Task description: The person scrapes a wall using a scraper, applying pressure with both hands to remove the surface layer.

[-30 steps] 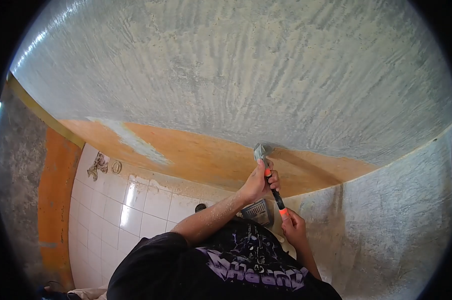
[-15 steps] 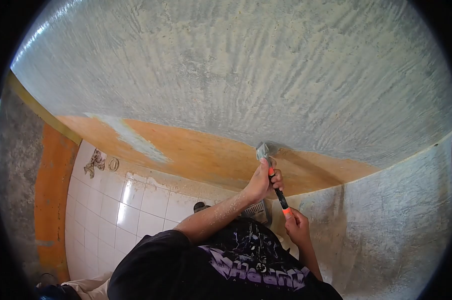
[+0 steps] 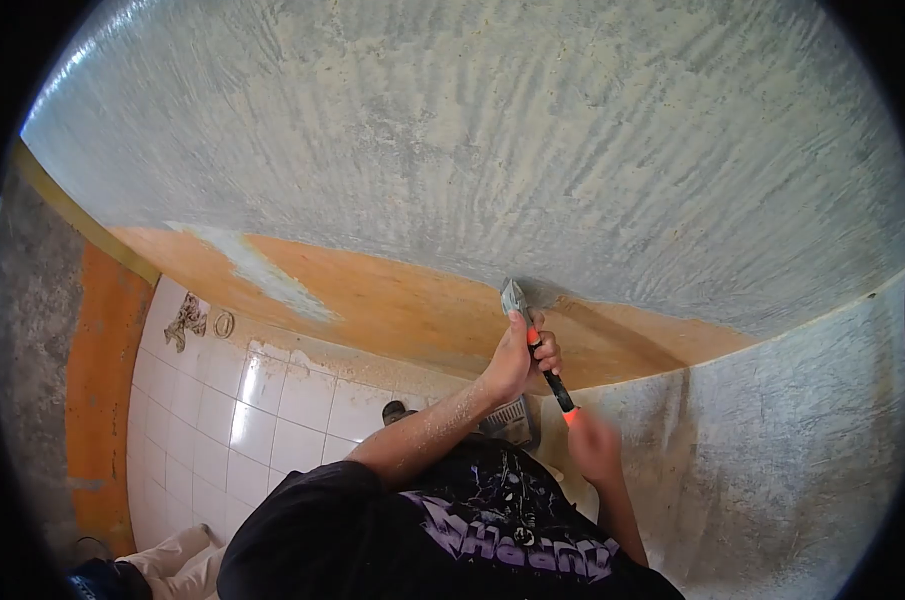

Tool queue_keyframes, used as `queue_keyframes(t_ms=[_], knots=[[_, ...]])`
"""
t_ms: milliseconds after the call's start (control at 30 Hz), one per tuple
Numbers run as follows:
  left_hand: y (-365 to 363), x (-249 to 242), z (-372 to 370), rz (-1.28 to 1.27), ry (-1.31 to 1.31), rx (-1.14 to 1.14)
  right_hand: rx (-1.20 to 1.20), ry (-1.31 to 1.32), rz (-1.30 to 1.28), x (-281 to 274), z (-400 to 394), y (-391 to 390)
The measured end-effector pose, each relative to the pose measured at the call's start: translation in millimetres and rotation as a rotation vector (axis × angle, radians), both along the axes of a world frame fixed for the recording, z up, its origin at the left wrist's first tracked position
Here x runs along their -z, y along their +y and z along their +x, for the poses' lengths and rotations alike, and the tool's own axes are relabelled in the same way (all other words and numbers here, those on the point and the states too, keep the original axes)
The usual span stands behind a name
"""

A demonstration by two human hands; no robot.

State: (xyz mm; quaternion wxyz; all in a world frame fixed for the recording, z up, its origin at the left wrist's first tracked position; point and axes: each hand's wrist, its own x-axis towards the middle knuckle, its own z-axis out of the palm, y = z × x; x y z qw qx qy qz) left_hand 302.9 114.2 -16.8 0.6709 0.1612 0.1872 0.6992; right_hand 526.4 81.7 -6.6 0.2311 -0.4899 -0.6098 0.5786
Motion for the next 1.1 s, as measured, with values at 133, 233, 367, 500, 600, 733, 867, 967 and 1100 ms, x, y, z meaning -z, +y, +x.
queue_keyframes(t_ms=[133, 233, 367, 500, 600, 733, 867, 967, 1100], knots=[[2.6, 0.4, -0.6, -0.013, -0.001, 0.023, 0.008, 0.036, -0.027, 4.7, 1.6, -1.4], [1.1, 1.3, -3.8, 0.006, 0.001, 0.023, 0.037, 0.029, -0.046, -2.8, -5.9, -4.4], [-2.0, -1.7, -4.6, -0.013, 0.019, 0.013, 0.065, 0.025, -0.054, -3.1, -9.7, -13.7], [-0.8, -6.9, -3.3, -0.054, -0.006, 0.026, 0.047, 0.012, -0.023, -6.2, -7.4, -11.1], [-1.1, -0.4, -7.8, -0.028, 0.048, 0.032, 0.035, 0.018, -0.019, -1.3, -11.1, -12.6], [-3.7, 0.9, -6.4, -0.017, 0.012, 0.019, 0.06, 0.019, -0.017, -1.6, -12.1, -17.4], [-3.7, -9.2, -6.9, -0.073, -0.006, 0.038, 0.076, 0.018, -0.029, -1.0, -13.9, -14.9], [-6.3, -0.7, -15.1, -0.009, -0.012, 0.048, 0.063, -0.004, -0.008, 4.6, -21.1, -19.3], [-4.9, 3.4, -14.5, -0.004, 0.007, 0.1, 0.102, 0.061, -0.053, 1.0, -16.3, -24.1]])
